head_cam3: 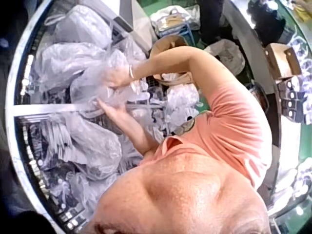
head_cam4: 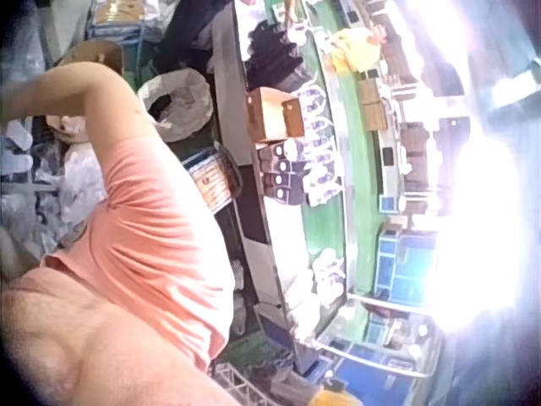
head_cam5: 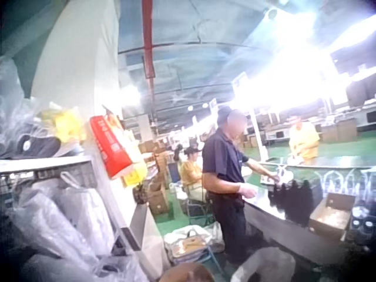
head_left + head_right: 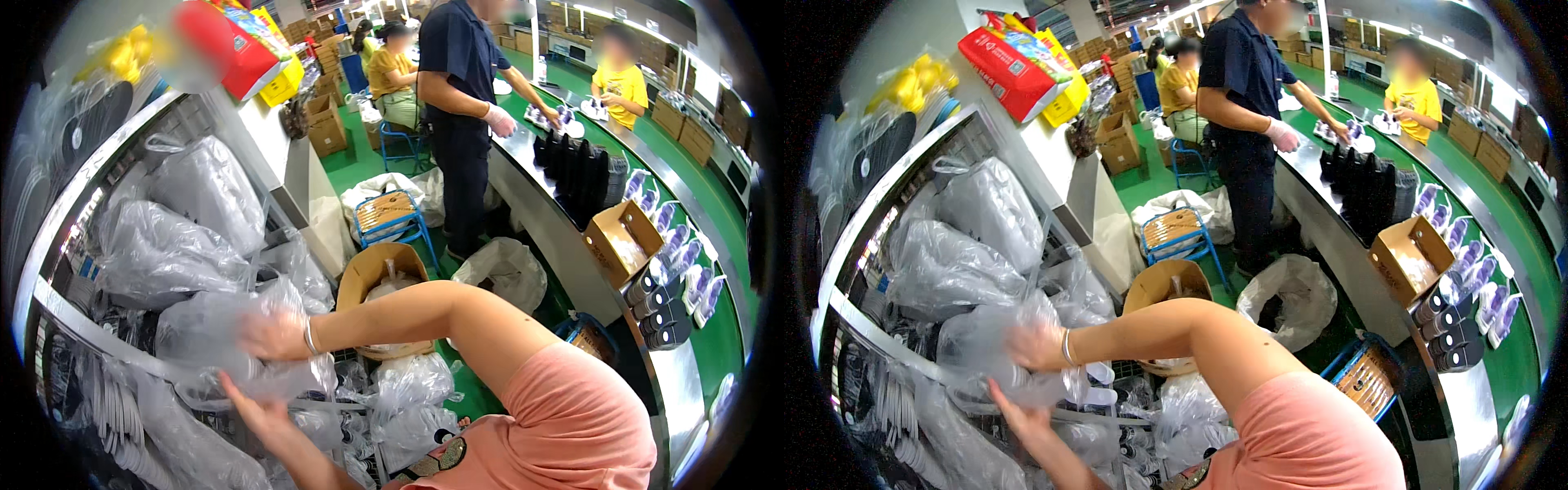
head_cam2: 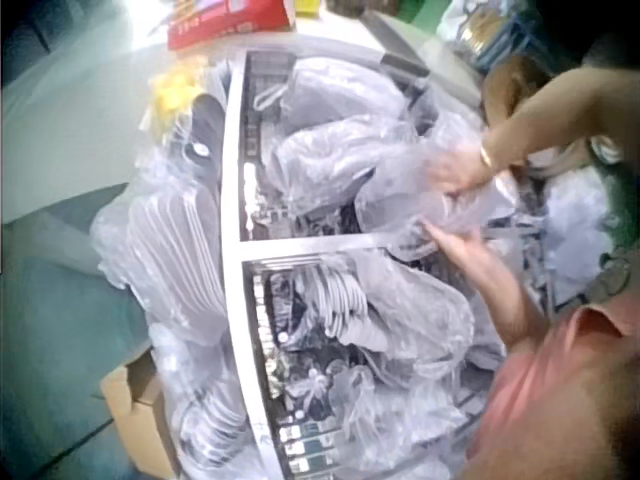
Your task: The person organizes and packs shoe components in a manufacturing facility. The person takes white shoe insoles from a shelf, puts them into a large plastic bag, and then places the bag onto a conveyor belt near several purple and white sneakers. Later, the person picks up a cardboard box, opens it, and checks its contents before setting it back down.
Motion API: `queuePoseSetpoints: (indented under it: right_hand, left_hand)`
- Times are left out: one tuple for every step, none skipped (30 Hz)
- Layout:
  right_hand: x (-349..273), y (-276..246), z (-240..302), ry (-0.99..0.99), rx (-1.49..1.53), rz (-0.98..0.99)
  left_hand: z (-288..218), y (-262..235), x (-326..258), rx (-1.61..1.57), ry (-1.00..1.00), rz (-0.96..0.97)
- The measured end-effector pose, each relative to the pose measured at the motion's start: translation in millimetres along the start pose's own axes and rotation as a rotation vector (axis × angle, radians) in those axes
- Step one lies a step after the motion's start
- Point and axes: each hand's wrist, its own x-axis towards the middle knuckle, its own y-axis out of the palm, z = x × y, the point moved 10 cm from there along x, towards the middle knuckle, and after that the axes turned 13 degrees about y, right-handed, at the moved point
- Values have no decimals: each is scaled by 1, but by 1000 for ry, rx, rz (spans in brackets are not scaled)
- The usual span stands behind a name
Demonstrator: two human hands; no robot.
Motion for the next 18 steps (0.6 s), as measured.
queuePoseSetpoints:
  right_hand:
    - [-2, -13, 6, -38, 80, 61]
    - [-4, -24, 14, -78, 171, 126]
    - [-7, -35, 12, -57, 34, 180]
    - [-11, -52, 9, -34, -97, 232]
    - [-15, -68, 7, -18, -227, 272]
    - [-15, -102, 7, 32, -79, 80]
    - [-22, -114, 6, 36, -131, 132]
    - [-33, -125, 5, 47, -175, 192]
    - [-43, -129, 5, 57, -218, 252]
    - [-65, -138, 9, 61, -248, 264]
    - [-70, -151, 11, 38, -417, 156]
    - [-79, -162, 13, 41, -394, 181]
    - [-86, -182, 9, 44, -424, 207]
    - [-93, -202, 5, 49, -457, 228]
    - [-109, -219, -2, 66, -515, 268]
    - [-124, -237, -8, 81, -571, 314]
    - [-140, -264, -12, 107, -628, 368]
    - [-149, -301, -11, 214, -590, 227]
  left_hand:
    - [-8, -3, -15, 85, 111, 52]
    - [-8, -6, -28, 117, 140, 41]
    - [-6, -7, -41, 147, 164, 30]
    - [-1, -11, -57, 130, 107, -38]
    - [4, -15, -64, -43, 69, 10]
    - [8, -19, -72, -211, 20, 52]
    - [12, -1, -81, -274, -13, 209]
    - [18, 15, -93, -330, -53, 358]
    - [20, 32, -108, -387, -94, 505]
    - [43, 30, -123, -391, -306, 273]
    - [49, 37, -129, -518, -359, 260]
    - [63, 41, -134, -645, -415, 246]
    - [64, 59, -144, -460, -343, 350]
    - [65, 79, -152, -270, -264, 449]
    - [69, 92, -172, -258, -283, 399]
    - [80, 101, -200, -232, -337, 365]
    - [89, 110, -225, -210, -379, 325]
    - [94, 117, -249, -166, -388, 355]
